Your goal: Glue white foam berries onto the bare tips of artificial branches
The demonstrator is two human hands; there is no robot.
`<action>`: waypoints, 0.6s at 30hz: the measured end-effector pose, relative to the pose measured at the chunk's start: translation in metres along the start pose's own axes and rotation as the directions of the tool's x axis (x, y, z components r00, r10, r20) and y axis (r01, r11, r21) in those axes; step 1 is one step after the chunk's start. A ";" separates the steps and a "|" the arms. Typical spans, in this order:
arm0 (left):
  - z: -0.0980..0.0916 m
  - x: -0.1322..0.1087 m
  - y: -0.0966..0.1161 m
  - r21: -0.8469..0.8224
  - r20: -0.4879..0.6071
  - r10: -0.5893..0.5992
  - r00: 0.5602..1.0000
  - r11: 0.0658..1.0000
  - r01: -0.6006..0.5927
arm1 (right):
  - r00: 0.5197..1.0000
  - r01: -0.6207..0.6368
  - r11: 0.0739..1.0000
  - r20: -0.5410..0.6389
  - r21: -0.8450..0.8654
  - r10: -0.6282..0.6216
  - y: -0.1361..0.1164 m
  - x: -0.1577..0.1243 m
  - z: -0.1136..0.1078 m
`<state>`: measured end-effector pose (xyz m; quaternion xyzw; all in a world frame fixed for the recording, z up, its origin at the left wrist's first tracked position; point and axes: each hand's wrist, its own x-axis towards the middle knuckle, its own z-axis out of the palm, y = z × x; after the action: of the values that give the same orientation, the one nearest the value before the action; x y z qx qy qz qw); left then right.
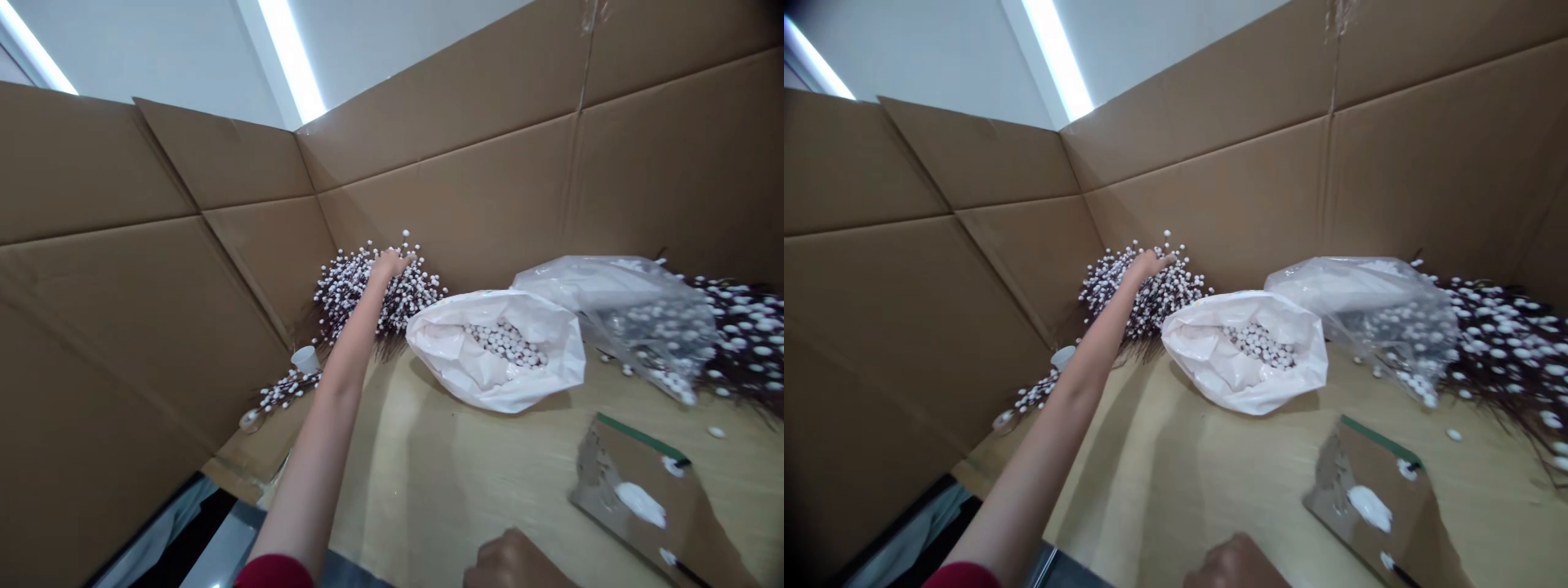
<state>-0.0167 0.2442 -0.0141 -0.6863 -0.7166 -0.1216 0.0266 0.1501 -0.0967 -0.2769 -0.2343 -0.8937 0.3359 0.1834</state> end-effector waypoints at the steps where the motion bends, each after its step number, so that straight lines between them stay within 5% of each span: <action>1: -0.016 -0.010 -0.004 0.001 0.000 0.004 1.000 1.000 -0.004 | 1.000 -0.004 1.000 -0.021 0.004 0.005 -0.006 0.000 -0.004; 5: -0.066 -0.063 -0.023 0.004 -0.078 0.004 0.997 1.000 -0.003 | 0.984 -0.051 0.997 -0.168 0.054 0.059 -0.035 -0.005 -0.024; 8: -0.080 -0.108 -0.037 -0.040 -0.128 0.049 0.991 0.998 -0.054 | 0.967 -0.089 0.994 -0.232 0.067 0.102 -0.048 -0.009 -0.036; 13: -0.061 -0.167 -0.050 0.003 -0.101 0.273 0.957 0.962 -0.274 | 0.936 -0.158 0.982 -0.301 0.105 0.183 -0.045 -0.009 -0.040; 18: -0.024 -0.173 -0.058 0.006 -0.073 0.308 0.949 0.951 -0.309 | 0.904 -0.186 0.972 -0.363 0.141 0.226 -0.038 -0.006 -0.037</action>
<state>-0.0673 0.0686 -0.0342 -0.7850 -0.5987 -0.1430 0.0693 0.1618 -0.1065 -0.2260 -0.3777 -0.7936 0.3478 0.3265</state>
